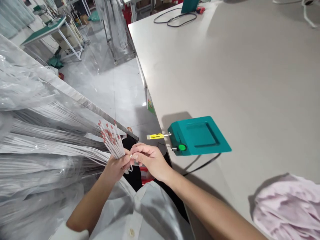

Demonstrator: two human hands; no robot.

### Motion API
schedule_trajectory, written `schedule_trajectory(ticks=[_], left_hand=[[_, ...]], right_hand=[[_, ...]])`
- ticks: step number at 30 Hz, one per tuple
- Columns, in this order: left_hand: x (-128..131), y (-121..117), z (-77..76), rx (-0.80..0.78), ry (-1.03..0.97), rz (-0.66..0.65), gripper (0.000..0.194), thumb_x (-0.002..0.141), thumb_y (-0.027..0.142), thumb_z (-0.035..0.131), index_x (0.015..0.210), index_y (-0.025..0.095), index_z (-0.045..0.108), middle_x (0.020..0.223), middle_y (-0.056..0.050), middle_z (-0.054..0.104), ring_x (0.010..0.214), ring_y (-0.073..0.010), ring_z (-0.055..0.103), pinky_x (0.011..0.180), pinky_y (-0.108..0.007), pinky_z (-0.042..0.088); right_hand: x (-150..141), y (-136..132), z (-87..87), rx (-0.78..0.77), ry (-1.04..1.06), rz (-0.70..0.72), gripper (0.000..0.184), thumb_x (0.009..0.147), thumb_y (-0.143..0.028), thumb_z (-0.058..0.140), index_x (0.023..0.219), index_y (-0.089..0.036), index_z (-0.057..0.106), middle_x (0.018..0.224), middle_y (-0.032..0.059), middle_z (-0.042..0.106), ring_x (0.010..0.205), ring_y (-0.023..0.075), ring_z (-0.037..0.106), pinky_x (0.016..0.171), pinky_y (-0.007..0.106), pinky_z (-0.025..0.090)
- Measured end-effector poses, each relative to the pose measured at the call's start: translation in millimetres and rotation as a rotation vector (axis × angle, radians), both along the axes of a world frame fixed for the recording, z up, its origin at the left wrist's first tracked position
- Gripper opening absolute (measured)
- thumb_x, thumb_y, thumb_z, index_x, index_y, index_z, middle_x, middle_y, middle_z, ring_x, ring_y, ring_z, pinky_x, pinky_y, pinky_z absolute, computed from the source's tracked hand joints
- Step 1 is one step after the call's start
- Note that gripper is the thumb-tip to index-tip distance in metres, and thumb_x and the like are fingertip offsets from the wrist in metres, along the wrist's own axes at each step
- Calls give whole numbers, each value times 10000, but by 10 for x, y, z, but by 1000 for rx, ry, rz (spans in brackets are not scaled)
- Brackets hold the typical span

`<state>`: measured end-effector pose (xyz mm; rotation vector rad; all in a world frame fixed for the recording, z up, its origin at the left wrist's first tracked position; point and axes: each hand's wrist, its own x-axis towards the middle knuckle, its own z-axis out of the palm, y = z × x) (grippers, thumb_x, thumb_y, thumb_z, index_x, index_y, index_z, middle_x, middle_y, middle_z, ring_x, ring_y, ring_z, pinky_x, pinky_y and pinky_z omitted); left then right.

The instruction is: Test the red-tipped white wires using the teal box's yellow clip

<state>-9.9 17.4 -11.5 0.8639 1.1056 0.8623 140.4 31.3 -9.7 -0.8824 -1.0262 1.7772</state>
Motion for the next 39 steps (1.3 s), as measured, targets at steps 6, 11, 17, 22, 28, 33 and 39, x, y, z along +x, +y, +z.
schedule_trajectory(ticks=[6,11,17,22,28,33,39], left_hand=[[126,-41,-8,14,-7,106,314,685,463,641,681,149,614,451,47,445,392,-52,321,424,-216,253],[180,-63,109,82,288,108,275,712,411,634,667,140,646,405,60,396,401,-64,334,432,-221,275],[184,-93,19,92,132,157,230,756,357,606,696,139,653,408,55,429,384,-56,334,409,-211,254],[193,-103,-12,100,121,162,236,760,351,600,682,132,644,423,58,422,389,-47,325,407,-202,243],[224,-72,144,125,288,117,240,770,341,572,669,130,625,421,66,389,405,-51,332,425,-197,274],[296,-43,176,33,315,151,213,710,286,584,564,131,584,397,64,387,390,-52,328,413,-197,272],[241,-36,85,9,358,159,236,719,330,586,610,122,605,402,54,417,395,-64,366,418,-201,285]], right_hand=[[-14,-21,-21,-103,36,-111,185,695,-366,692,719,-182,681,671,-10,585,543,70,530,483,193,412],[22,7,-5,-98,-34,-194,199,643,-365,727,680,-172,691,732,1,613,545,68,504,493,210,406],[-12,-9,-17,-259,34,-151,287,630,-422,727,744,-161,686,558,-11,596,483,69,466,431,194,339],[-10,-32,-32,53,-195,-227,183,751,-354,632,746,-175,671,682,18,614,576,107,557,504,235,452],[155,16,-104,1005,-875,-357,154,832,-168,508,872,-172,658,792,63,644,703,135,599,629,259,487],[251,93,-65,1414,-1172,-298,197,863,-190,459,830,-154,649,746,62,649,672,147,579,620,274,459],[294,103,-56,1430,-1279,-68,170,844,-164,481,867,-142,648,812,71,656,679,167,582,607,296,450]])
